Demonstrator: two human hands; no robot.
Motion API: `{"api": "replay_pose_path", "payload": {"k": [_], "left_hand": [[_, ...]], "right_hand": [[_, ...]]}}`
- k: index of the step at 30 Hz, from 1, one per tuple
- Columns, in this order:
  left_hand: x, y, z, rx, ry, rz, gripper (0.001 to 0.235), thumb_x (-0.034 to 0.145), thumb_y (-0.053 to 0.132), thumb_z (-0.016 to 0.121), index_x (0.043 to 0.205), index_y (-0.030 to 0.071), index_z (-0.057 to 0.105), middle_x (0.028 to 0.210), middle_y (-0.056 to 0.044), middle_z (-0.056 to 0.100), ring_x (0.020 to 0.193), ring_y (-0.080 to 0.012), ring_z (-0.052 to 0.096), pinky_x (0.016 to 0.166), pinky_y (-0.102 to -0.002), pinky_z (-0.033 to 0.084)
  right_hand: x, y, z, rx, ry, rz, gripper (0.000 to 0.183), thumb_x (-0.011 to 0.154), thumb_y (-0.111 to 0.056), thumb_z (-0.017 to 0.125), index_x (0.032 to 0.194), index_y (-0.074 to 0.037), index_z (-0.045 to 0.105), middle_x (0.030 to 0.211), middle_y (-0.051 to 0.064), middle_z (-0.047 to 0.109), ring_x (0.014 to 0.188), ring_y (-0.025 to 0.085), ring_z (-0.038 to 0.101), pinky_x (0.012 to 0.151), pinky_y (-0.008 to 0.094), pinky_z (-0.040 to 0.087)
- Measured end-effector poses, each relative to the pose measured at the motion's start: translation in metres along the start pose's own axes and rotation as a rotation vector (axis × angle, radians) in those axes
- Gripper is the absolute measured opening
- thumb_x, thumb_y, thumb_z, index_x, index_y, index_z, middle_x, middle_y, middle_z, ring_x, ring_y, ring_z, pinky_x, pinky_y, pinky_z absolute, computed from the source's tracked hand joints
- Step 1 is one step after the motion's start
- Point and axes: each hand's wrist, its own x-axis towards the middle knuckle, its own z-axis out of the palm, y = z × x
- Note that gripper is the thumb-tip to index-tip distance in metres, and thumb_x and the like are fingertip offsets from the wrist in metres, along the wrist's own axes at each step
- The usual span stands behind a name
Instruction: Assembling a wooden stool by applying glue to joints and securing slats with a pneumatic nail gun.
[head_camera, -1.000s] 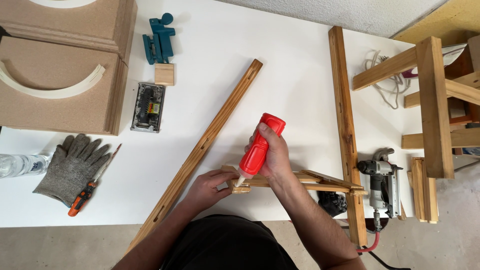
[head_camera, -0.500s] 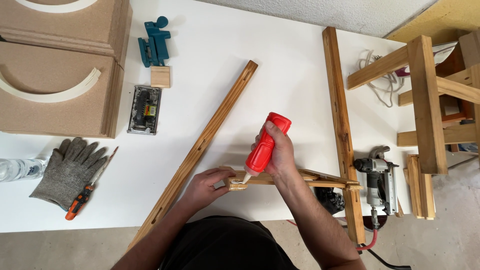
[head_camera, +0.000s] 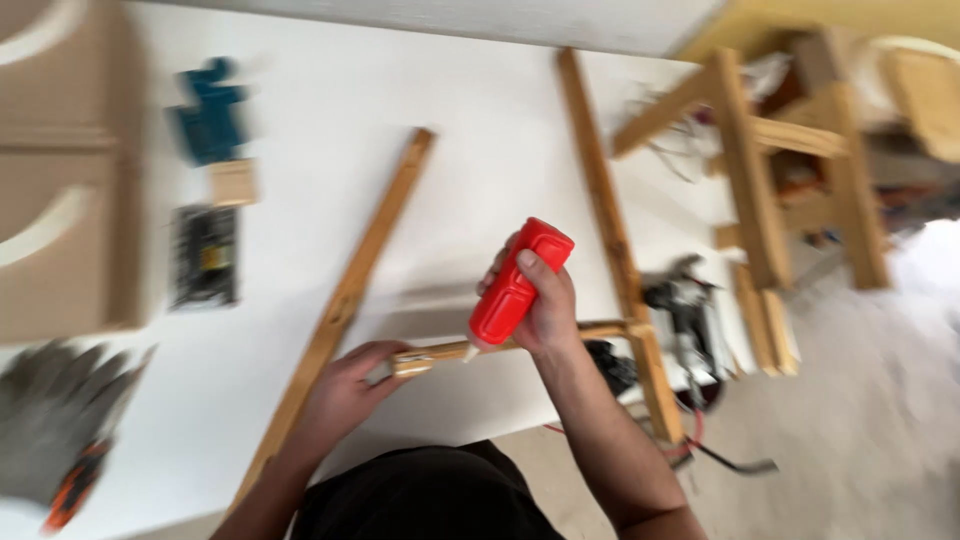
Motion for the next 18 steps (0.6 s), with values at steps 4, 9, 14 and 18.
{"api": "replay_pose_path", "payload": {"k": [4,9,14,18], "left_hand": [[-0.001,-0.024,0.008,0.13,-0.053,-0.138,0.032,0.082,0.024,0.082,0.113,0.018,0.076,0.112,0.007,0.079,0.098,-0.0045,0.072,0.05,-0.023,0.049],[-0.006,0.008,0.004,0.345,-0.157,-0.572,0.045,0.079,0.04,0.079,0.123,0.036,0.073,0.123,0.024,0.075,0.039,-0.0156,0.04,0.066,-0.024,0.046],[-0.039,-0.033,0.01,0.21,-0.037,-0.365,0.047,0.076,0.015,0.082,0.121,0.024,0.077,0.127,0.011,0.076,0.106,-0.0021,0.069,0.053,-0.023,0.053],[-0.047,-0.025,0.011,0.166,0.043,-0.301,0.047,0.074,0.005,0.081,0.12,0.017,0.078,0.126,0.006,0.077,0.117,-0.0045,0.069,0.058,-0.023,0.06]], "right_hand": [[-0.017,-0.087,-0.023,0.051,-0.117,-0.197,0.044,0.077,-0.027,0.086,0.102,-0.002,0.061,0.077,0.016,0.065,0.068,0.027,0.065,0.063,0.039,0.058],[-0.022,-0.16,-0.083,-0.136,0.186,-0.255,0.037,0.076,-0.03,0.081,0.099,-0.007,0.062,0.08,0.009,0.069,0.07,0.022,0.068,0.062,0.037,0.059],[-0.013,-0.163,-0.128,-0.185,0.392,-0.079,0.038,0.079,-0.022,0.076,0.105,-0.006,0.054,0.085,0.011,0.065,0.071,0.025,0.066,0.067,0.042,0.062],[0.001,-0.152,-0.153,-0.247,0.485,0.09,0.055,0.073,-0.025,0.078,0.115,-0.005,0.049,0.083,0.012,0.062,0.066,0.025,0.064,0.063,0.04,0.061]]}}
